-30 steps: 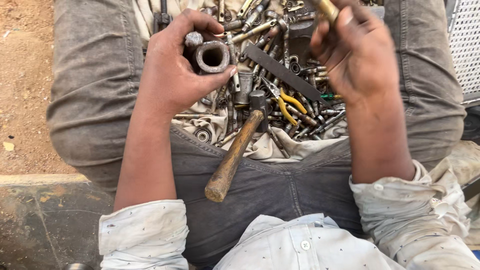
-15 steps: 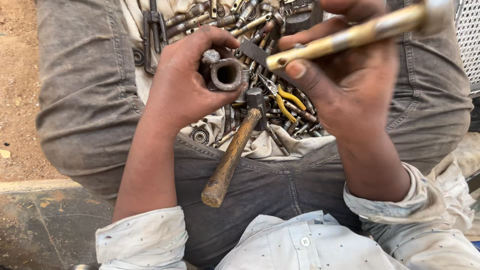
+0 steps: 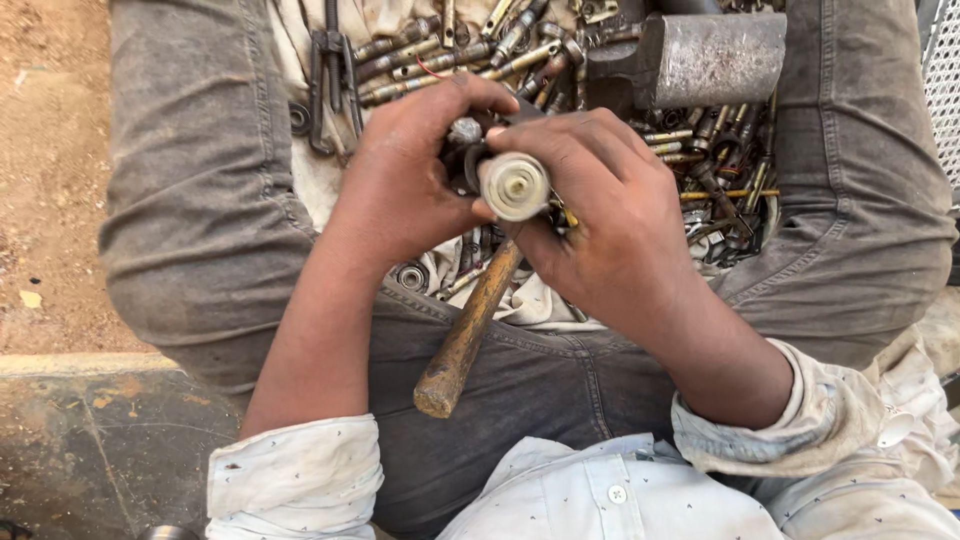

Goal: The person sits on the ground with a pile of scrap metal parts on a cloth and disassembles used shock absorber assemblies. They use a hammer and punch to drive out internal cartridges, pull components apart with pliers, and separate metal sleeves and bearing parts by hand.

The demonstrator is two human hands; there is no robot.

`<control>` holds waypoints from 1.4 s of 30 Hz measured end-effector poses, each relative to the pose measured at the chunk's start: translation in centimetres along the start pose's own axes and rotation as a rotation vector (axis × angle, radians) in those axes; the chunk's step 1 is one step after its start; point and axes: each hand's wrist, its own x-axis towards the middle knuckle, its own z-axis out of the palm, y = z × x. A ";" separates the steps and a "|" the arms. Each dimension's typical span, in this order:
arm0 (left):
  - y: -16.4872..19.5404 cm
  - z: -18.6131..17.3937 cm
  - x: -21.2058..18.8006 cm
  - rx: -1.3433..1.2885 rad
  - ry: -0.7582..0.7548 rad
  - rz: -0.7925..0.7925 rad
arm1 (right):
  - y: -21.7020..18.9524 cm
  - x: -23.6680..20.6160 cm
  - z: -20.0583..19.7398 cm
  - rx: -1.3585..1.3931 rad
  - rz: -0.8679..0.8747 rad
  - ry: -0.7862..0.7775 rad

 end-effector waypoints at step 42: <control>5.0 -2.2 0.5 -0.720 0.223 -0.067 | 2.9 -0.6 6.8 0.300 -0.304 0.224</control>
